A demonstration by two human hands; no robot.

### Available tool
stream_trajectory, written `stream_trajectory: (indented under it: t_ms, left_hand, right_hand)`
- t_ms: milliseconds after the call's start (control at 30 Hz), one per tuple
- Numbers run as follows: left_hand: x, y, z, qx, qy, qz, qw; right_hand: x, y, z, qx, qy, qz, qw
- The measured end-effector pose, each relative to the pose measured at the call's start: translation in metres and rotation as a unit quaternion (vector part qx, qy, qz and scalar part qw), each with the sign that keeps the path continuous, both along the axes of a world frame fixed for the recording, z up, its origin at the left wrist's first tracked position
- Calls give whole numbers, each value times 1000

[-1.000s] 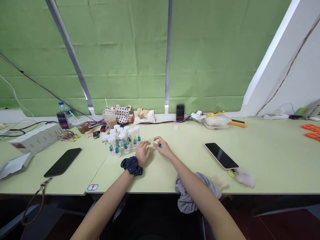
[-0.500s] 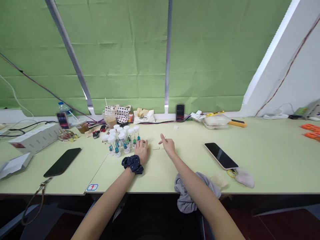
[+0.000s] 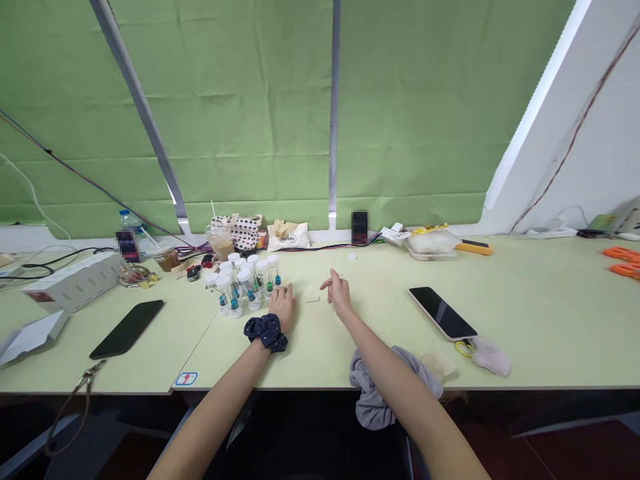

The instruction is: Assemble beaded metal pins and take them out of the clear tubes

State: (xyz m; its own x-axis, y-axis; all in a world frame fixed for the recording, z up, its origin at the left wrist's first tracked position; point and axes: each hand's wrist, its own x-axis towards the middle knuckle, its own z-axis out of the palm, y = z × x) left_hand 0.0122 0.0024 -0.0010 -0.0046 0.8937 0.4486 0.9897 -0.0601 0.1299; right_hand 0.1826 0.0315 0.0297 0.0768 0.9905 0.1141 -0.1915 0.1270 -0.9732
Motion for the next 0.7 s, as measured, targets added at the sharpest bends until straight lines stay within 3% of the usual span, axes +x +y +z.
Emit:
stream_trajectory:
  t_ms: [100, 200, 300, 400, 533, 700]
  left_hand:
    - [-5, 2, -2, 4, -36, -22, 999]
    - [-13, 5, -4, 34, -105, -126, 986]
    - [-18, 6, -5, 44, -184, -256, 948]
    - [-18, 5, -5, 21, -243, -330, 912]
    - [-14, 2, -4, -10, -284, -367, 886]
    - [-12, -1, -2, -23, -302, -372, 877]
  right_hand:
    - [3, 3, 1, -29, 95, -13, 995]
    - [9, 7, 2, -40, 197, 0, 980]
    - [20, 11, 4, -41, 292, 6, 956]
    - [31, 15, 8, -35, 361, -9, 932]
    - [35, 17, 9, -25, 399, -8, 917]
    - [26, 16, 8, -7, 387, 29, 921]
